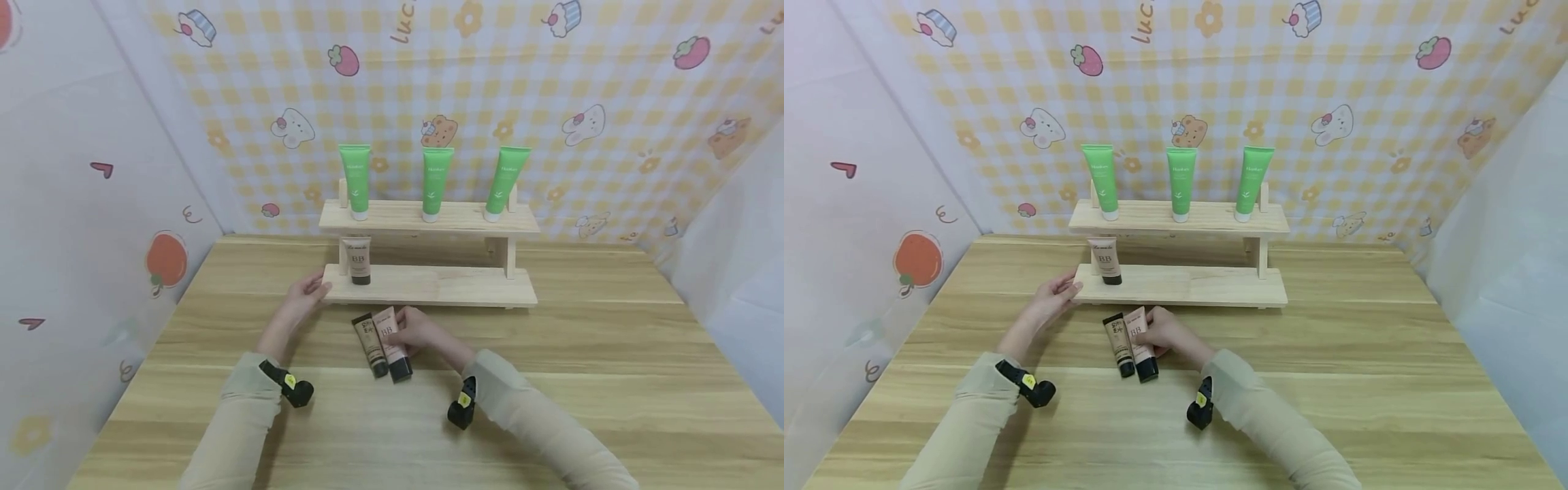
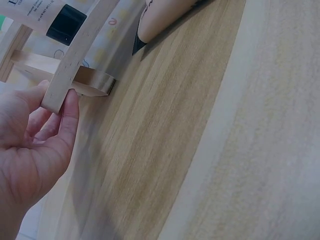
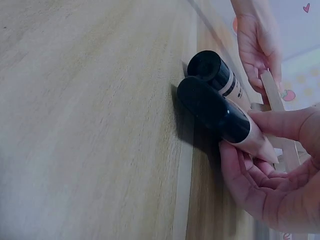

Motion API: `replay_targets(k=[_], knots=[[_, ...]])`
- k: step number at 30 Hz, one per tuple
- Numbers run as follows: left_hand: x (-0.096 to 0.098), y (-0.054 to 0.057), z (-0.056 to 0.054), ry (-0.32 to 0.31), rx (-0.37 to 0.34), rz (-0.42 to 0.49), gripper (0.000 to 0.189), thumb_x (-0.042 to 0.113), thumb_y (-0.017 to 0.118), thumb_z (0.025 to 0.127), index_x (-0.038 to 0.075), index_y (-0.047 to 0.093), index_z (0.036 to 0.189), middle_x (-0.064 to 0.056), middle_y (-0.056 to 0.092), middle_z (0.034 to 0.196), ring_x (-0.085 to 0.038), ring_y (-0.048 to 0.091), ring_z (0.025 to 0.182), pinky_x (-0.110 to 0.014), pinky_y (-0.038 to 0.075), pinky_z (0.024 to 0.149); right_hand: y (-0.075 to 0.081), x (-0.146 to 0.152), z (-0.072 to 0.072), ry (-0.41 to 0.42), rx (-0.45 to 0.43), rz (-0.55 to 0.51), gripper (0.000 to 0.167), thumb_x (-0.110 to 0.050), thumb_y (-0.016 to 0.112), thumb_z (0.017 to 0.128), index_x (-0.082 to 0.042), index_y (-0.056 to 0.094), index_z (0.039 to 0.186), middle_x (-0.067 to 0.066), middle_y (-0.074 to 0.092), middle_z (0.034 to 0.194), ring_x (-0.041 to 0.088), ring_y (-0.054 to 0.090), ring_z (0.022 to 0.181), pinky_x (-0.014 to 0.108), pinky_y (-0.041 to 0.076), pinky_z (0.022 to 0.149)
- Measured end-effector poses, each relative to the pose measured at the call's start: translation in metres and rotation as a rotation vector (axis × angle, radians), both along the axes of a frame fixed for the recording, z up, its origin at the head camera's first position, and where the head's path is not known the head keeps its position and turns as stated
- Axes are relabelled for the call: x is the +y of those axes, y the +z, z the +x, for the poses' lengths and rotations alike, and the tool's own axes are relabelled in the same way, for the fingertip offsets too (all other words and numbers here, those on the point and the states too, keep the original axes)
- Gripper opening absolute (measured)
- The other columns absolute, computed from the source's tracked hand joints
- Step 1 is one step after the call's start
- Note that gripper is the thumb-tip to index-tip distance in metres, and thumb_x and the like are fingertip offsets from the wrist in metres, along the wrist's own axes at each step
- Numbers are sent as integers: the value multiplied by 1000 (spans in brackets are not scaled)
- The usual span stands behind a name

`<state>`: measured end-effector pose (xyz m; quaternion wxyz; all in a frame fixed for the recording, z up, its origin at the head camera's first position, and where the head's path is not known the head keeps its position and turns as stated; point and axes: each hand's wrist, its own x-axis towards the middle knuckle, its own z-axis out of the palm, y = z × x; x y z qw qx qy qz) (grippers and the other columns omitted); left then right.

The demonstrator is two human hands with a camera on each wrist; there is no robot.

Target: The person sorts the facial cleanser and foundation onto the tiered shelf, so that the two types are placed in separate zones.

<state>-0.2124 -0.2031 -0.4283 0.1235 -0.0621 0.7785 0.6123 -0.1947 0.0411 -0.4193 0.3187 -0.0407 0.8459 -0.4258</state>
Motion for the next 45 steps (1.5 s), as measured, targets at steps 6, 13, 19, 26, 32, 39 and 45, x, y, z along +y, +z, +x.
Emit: replay_targets(k=[6,13,19,26,32,39,45], knots=[[-1,0,1,-9,-10,21,60,23,46,96,9,15,146,-22,25,148,-37,36,131,-39,38,106,2,7,-1,44,38,-26,42,-15,71,78,3,51,109,13,60,88,19,62,69,26,57,55],[-2,-1,1,-27,8,-2,60,24,46,96,9,16,146,-23,24,148,-38,33,132,-42,36,108,15,13,-4,72,53,-79,48,-16,72,76,0,51,116,13,60,94,20,62,76,28,57,61],[0,-2,0,-18,5,16,60,23,47,95,9,17,146,-23,25,147,-38,34,132,-42,37,107,34,23,-14,70,85,-117,43,-12,68,79,-1,53,118,15,61,101,20,61,83,29,57,67],[-1,-2,0,-11,-12,55,60,21,46,96,9,16,146,-23,25,148,-38,36,130,-40,38,107,54,36,-28,50,124,-153,45,-11,66,82,-1,49,123,15,58,103,17,60,82,34,58,71],[0,-3,0,-2,-11,82,60,20,46,95,9,16,146,-23,25,147,-38,36,130,-40,37,107,61,44,-36,-45,173,-190,47,-12,67,82,-3,49,125,14,57,106,16,59,83,25,56,66],[1,-3,0,20,-18,90,59,19,45,96,9,16,146,-22,26,147,-35,37,130,-39,38,107,62,52,-47,-220,357,-285,48,-12,68,81,-5,50,125,17,58,116,25,55,104,32,55,83],[-1,-2,0,4,-17,99,59,19,45,96,10,15,146,-22,24,148,-36,34,132,-40,35,109,61,61,-56,-264,433,-324,46,-14,68,81,-5,51,123,17,58,119,27,55,106,37,49,92]])
